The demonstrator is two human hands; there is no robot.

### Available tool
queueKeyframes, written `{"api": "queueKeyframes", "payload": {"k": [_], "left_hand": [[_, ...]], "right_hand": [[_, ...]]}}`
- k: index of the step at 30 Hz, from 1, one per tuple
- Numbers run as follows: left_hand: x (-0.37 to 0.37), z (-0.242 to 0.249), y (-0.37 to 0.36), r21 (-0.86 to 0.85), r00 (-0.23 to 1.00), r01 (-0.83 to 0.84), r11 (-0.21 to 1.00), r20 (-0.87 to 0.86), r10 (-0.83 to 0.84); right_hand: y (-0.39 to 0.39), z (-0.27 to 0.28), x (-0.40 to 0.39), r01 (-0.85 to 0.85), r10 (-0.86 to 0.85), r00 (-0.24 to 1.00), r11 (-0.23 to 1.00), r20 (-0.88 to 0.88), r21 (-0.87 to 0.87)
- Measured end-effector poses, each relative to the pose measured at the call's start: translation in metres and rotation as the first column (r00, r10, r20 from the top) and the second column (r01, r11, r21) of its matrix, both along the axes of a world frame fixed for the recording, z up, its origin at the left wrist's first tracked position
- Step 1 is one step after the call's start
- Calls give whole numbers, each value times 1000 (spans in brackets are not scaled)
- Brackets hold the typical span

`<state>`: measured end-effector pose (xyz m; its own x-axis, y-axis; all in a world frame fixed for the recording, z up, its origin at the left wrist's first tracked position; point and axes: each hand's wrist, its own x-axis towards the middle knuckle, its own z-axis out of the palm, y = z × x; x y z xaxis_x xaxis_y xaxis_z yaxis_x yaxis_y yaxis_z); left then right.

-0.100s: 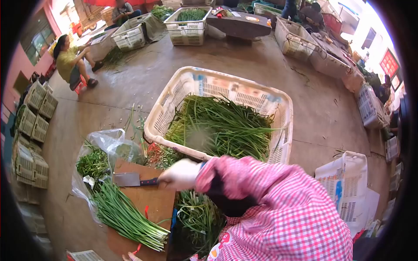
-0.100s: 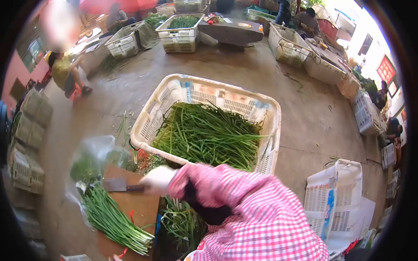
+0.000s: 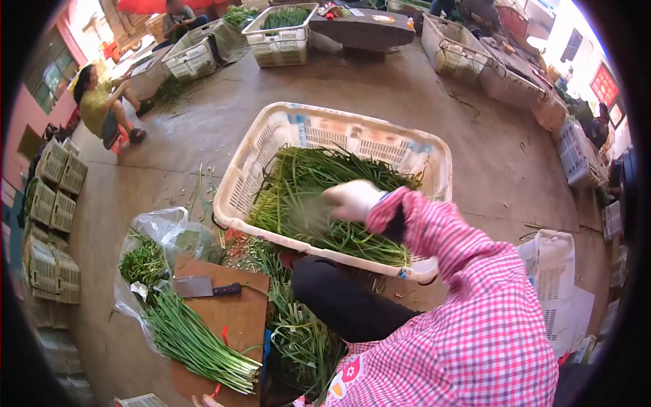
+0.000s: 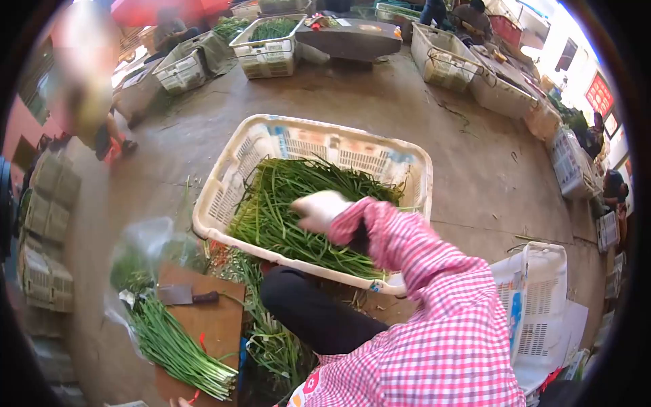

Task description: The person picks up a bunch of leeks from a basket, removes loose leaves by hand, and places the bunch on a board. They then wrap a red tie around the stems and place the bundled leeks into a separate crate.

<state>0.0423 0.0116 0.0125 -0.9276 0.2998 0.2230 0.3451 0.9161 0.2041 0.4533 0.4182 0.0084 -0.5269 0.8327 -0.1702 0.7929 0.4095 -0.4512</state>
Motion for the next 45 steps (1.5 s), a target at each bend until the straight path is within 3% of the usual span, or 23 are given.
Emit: {"api": "queueKeyframes", "payload": {"k": [1, 4, 6, 7, 8, 9, 11, 12, 14, 16, 17, 18, 20, 21, 22, 24, 25, 26, 28, 31, 36, 39, 45], "left_hand": [[5, -14, 11, 224, 977, 64, 973, 187, -107], [23, -60, 48, 792, 657, -60, 608, 490, -573], [106, -14, 113, 658, 747, 301, 691, 288, -599], [113, -28, 136, 526, 686, 634, 567, -44, -727], [145, -3, 155, 634, 600, 433, 640, 327, -730], [155, -13, 168, 595, 526, 597, 538, 216, -823], [197, -8, 204, 700, 337, 620, 354, 169, -926], [219, 3, 221, 650, 264, 702, 291, 142, -954], [242, 7, 246, 493, 72, 866, 80, 35, -997], [262, 1, 262, 457, -7, 889, -7, -1, -1000], [263, -2, 266, 463, -7, 886, -16, -20, -1000], [267, -3, 268, 465, -10, 885, -15, -13, -1000], [278, -9, 275, 405, 14, 914, 6, -15, -1000], [279, -12, 277, 397, 38, 918, 18, -42, -998], [279, -13, 277, 397, 44, 918, 26, -36, -998], [275, -12, 278, 367, 42, 930, 34, -14, -999], [273, -13, 278, 346, 41, 938, 32, -17, -999], [272, -16, 279, 345, 37, 938, 25, -28, -999], [270, -17, 282, 350, 33, 937, 25, -18, -999], [270, -18, 284, 325, 37, 945, 34, -3, -999], [273, -12, 286, 322, 59, 944, 66, 31, -998], [271, -11, 288, 340, 56, 938, 67, 42, -998], [271, -11, 286, 340, 32, 940, 38, 21, -999]], "right_hand": [[7, -10, 44, 42, -63, 987, 989, 151, 143], [21, -45, 135, 265, -219, 818, 964, 532, -11], [25, -94, 176, 253, -182, 736, 967, 652, -16], [24, -107, 185, 307, -213, 714, 951, 667, -25], [34, -145, 200, 317, -213, 714, 948, 667, -37], [48, -197, 217, 615, -454, 613, 788, 646, -29], [41, -144, 206, 461, -117, 677, 838, 727, -294], [47, -118, 200, 421, -13, 713, 808, 701, -413], [53, -117, 201, 484, -417, 850, 859, 323, -166], [79, -134, 213, 536, -582, 795, 807, -171, -249], [80, -142, 217, 514, -544, 829, 833, -132, -204], [85, -124, 209, 450, -794, 486, 586, -366, -674], [91, -104, 202, 475, -824, 458, 545, -335, -691], [98, -140, 214, 522, -800, 529, 570, -284, -634], [92, -154, 215, 570, -603, 779, 796, -174, -204], [81, -175, 204, 580, -542, 813, 782, 211, -227], [75, -207, 208, 591, -542, 804, 776, 244, -220], [69, -238, 211, 597, -539, 797, 773, 273, -215], [47, -209, 189, 586, -570, 805, 719, 164, -375], [45, -215, 175, 561, -431, 824, 714, 368, -420], [19, -194, 144, 612, -464, 787, 671, 407, -419], [-5, -199, 128, 590, -481, 804, 718, 351, -369], [2, -208, 141, 453, -264, 813, 847, 519, -279]]}}
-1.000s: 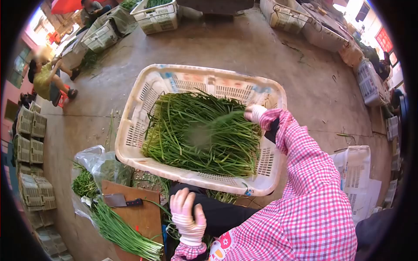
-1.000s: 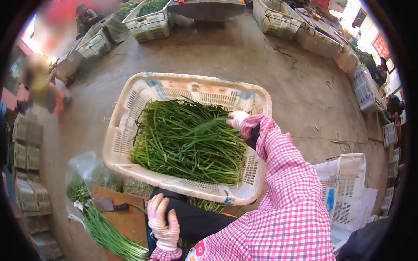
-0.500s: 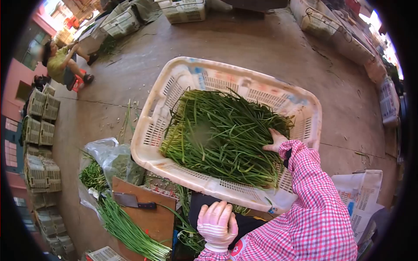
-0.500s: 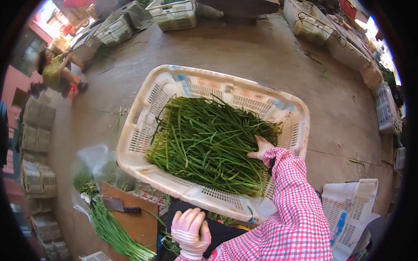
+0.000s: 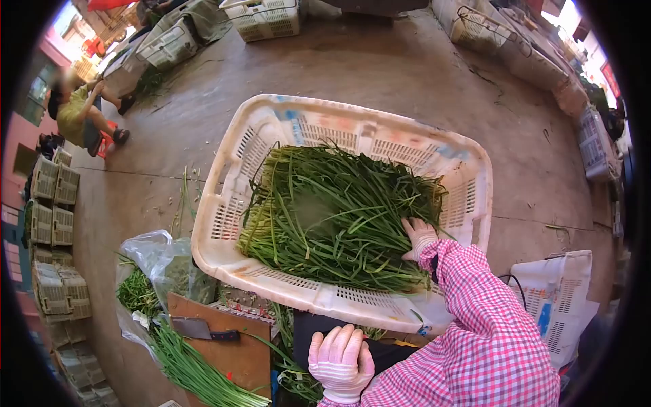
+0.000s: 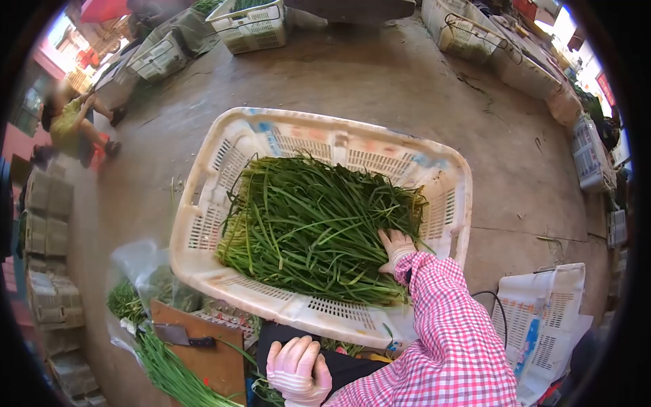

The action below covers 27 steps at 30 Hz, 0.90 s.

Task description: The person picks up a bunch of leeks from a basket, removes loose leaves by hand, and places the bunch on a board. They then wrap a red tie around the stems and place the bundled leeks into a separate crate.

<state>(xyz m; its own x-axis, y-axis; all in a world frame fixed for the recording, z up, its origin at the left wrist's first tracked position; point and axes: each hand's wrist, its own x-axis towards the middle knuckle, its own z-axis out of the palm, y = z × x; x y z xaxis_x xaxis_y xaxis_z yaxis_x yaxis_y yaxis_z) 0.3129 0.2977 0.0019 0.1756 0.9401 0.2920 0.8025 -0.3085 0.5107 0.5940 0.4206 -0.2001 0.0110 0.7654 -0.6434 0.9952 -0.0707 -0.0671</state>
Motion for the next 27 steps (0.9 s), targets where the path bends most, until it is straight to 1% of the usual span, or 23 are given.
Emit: {"api": "queueKeyframes", "payload": {"k": [1, 3, 4, 5, 7, 8, 9, 11, 12, 13, 15, 16, 17, 19, 20, 21, 23, 25, 26, 27], "left_hand": [[1, -3, 0, -13, 1000, 13, 1000, -6, -13], [1, -3, -2, -45, 1000, 14, 999, -12, -15], [2, -1, -1, -52, 999, 10, 999, -30, -12], [2, 0, -1, -54, 999, 6, 999, -48, -9], [2, -1, -1, -60, 999, 5, 998, -51, -8], [3, -2, -1, -59, 999, 1, 998, -41, -4], [3, -2, 0, -54, 999, -4, 999, -34, 3], [3, -4, 0, -55, 1000, 0, 998, -26, -1], [3, -3, 0, -58, 1000, 1, 998, -24, -2], [2, -2, 1, -58, 999, -6, 998, -35, 4], [2, -1, 1, -94, 1000, -6, 996, -25, 3], [1, 0, 1, -117, 1000, -8, 993, -31, 5], [1, -2, 0, -112, 999, -11, 994, -33, 8], [2, -7, -2, -41, 998, -16, 999, -54, 14], [1, -8, -3, -38, 999, -22, 999, -48, 20], [2, -8, -3, -30, 999, -22, 999, -39, 20], [2, -9, -3, -11, 999, -31, 999, -21, 31], [4, -9, -2, -16, 999, -45, 999, -7, 45], [5, -8, -2, -18, 999, -52, 998, 2, 52], [5, -6, -1, -15, 998, -61, 998, 8, 61]], "right_hand": [[8, -1, 5, -6, 6, 1000, 1000, 11, -6], [19, -3, 8, 143, -143, 989, 989, -22, -26], [16, -9, 10, 202, -200, 978, 979, -62, 21], [9, -17, 11, 204, -203, 977, 979, -59, 9], [-1, -34, 13, 411, -398, 909, 906, -125, 104], [-6, -43, 12, 471, -459, 881, 876, -117, 108], [-10, -48, 12, 469, -457, 881, 877, -122, 107], [-13, -59, 9, 398, -400, 916, 904, -23, 158], [-10, -50, 6, 378, -383, 923, 917, 19, 124], [-8, -48, 4, 374, -378, 926, 920, 9, 120], [-5, -47, 3, 350, -354, 932, 935, 74, 56], [-5, -48, 5, 315, -322, 943, 945, 85, 88], [-1, -48, 5, 312, -320, 944, 945, 82, 93], [10, -40, 10, 314, -309, 947, 948, 89, -47], [11, -42, 9, 279, -276, 955, 960, 110, -14], [12, -35, 9, 279, -274, 953, 960, 126, -19], [22, -18, 13, 186, -180, 980, 979, 81, -78], [37, -4, 21, 172, -172, 985, 964, 15, -202], [46, 8, 25, 173, -180, 984, 941, 3, -292], [50, -4, 40, 169, -195, 978, 946, -72, -276]]}}
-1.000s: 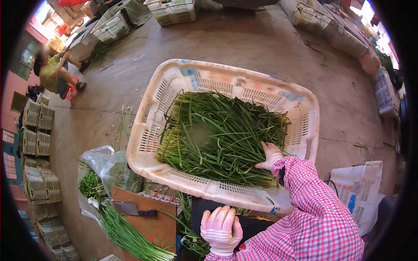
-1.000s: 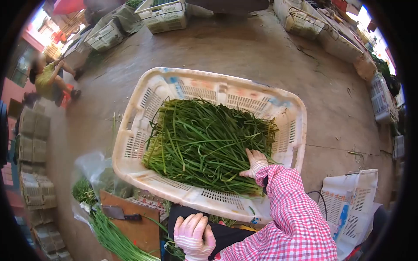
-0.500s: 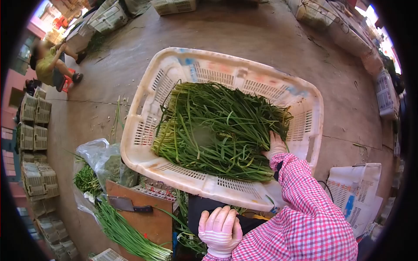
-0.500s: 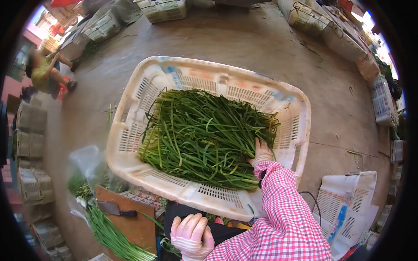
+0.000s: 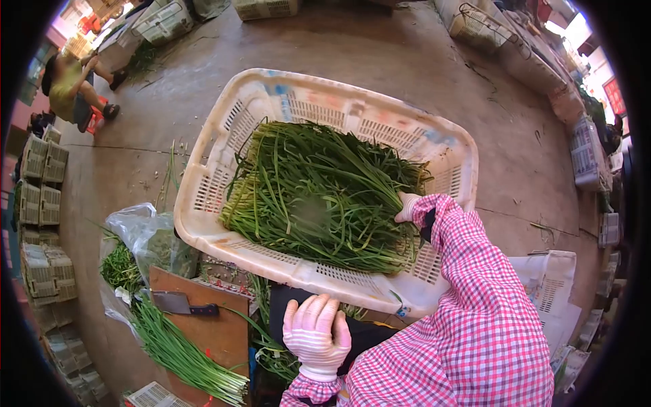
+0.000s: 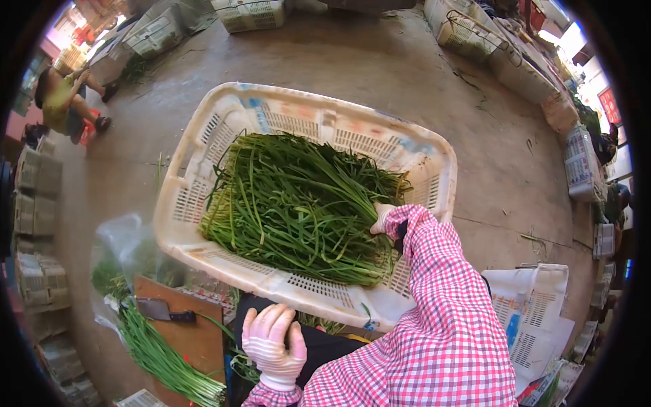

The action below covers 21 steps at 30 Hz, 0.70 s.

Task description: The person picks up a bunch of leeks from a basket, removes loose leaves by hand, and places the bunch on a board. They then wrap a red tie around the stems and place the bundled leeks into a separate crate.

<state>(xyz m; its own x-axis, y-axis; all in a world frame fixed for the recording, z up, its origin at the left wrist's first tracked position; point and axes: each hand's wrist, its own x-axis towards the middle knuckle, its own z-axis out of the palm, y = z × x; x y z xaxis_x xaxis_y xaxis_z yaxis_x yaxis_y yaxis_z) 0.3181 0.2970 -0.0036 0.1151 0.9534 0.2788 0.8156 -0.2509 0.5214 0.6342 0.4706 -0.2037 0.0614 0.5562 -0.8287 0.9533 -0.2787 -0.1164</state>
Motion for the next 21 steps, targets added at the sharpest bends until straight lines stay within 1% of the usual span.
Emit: {"api": "queueKeyframes", "payload": {"k": [2, 3, 4, 5, 6, 7, 8, 9, 10, 12, 13, 15, 16, 17, 18, 19, 20, 21], "left_hand": [[0, 9, 2, -46, 996, -2, 999, 94, 6], [1, 10, 3, -105, 955, -8, 994, 293, 39], [4, 10, 4, -165, 875, 0, 986, 477, 80], [14, 12, 6, -302, 665, 26, 953, 717, 209], [24, 15, 9, -429, 342, 156, 890, 868, 359], [36, 17, 18, -495, 227, 191, 848, 862, 453], [46, 18, 24, -550, 113, 234, 802, 834, 540], [52, 0, 26, -582, 45, 303, 755, 800, 598], [61, -15, 27, -616, -46, 330, 715, 747, 664], [77, -56, 28, -658, -148, 383, 648, 649, 746], [85, -73, 31, -655, -152, 383, 652, 651, 744], [102, -96, 38, -707, -184, 472, 527, 506, 843], [113, -92, 42, -689, -127, 495, 529, 545, 829], [123, -100, 46, -687, -119, 515, 513, 535, 837], [131, -110, 51, -685, -107, 536, 493, 524, 845], [138, -112, 55, -656, -103, 566, 500, 545, 832], [141, -121, 56, -654, -96, 574, 493, 544, 834], [144, -131, 57, -575, -173, 635, 516, 546, 820]], "right_hand": [[11, -18, 25, -12, 20, 992, 998, -121, 69], [19, -7, 33, 86, -98, 956, 995, -277, -55], [19, -7, 40, 167, -176, 911, 984, -372, -57], [20, -6, 45, 243, -248, 850, 967, -465, -72], [20, 24, 38, 310, -341, 794, 939, -503, -148], [22, 30, 37, 355, -377, 751, 923, -542, -150], [22, 37, 37, 356, -374, 752, 924, -543, -143], [22, 53, 33, 389, -439, 709, 896, -553, -213], [22, 66, 31, 417, -502, 664, 864, -555, -283], [15, 83, 25, 453, -511, 639, 854, -575, -255], [11, 86, 23, 466, -522, 605, 844, -601, -265], [2, 79, 20, 477, -532, 536, 831, -655, -285], [-2, 82, 13, 428, -473, 561, 868, -680, -251], [-12, 85, 4, 381, -373, 564, 909, -736, -169], [-22, 102, -12, 339, -273, 561, 937, -782, -83], [-29, 127, -26, 211, -125, 744, 976, -656, 53], [-35, 147, -40, 55, 29, 874, 986, -485, 158], [-40, 152, -55, -150, 220, 931, 958, -290, 245]]}}
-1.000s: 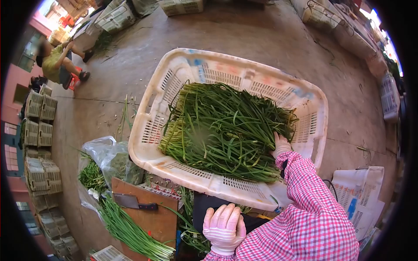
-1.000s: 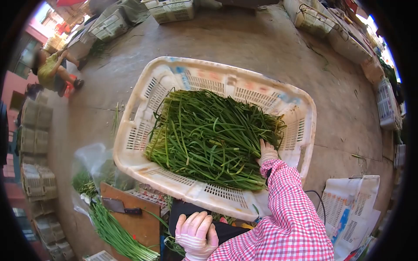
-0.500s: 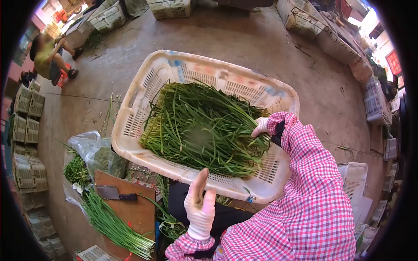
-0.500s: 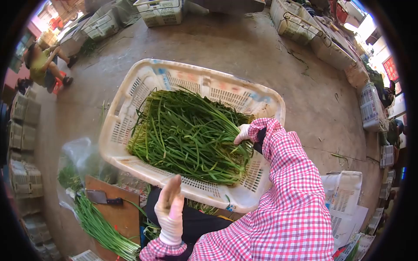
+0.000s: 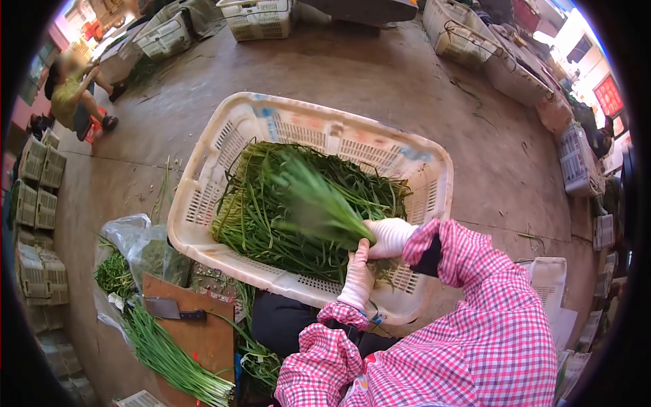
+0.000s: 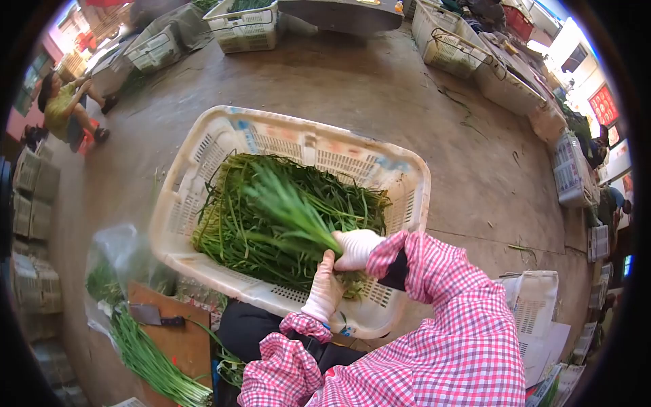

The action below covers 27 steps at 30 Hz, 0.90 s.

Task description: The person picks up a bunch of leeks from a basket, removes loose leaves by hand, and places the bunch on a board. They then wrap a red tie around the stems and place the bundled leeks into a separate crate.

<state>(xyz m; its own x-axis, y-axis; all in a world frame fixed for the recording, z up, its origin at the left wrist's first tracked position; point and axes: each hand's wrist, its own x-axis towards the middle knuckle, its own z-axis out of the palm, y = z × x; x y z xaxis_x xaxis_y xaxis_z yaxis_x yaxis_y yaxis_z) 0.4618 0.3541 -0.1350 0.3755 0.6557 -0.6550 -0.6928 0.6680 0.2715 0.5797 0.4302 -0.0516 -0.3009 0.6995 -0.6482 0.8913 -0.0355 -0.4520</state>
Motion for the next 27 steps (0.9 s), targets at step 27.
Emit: {"api": "queueKeyframes", "payload": {"k": [27], "left_hand": [[-39, -2, -14, -119, 998, -3, 993, 65, 10]], "right_hand": [[-66, -82, 4, 655, -785, 478, 618, -394, -435]]}}
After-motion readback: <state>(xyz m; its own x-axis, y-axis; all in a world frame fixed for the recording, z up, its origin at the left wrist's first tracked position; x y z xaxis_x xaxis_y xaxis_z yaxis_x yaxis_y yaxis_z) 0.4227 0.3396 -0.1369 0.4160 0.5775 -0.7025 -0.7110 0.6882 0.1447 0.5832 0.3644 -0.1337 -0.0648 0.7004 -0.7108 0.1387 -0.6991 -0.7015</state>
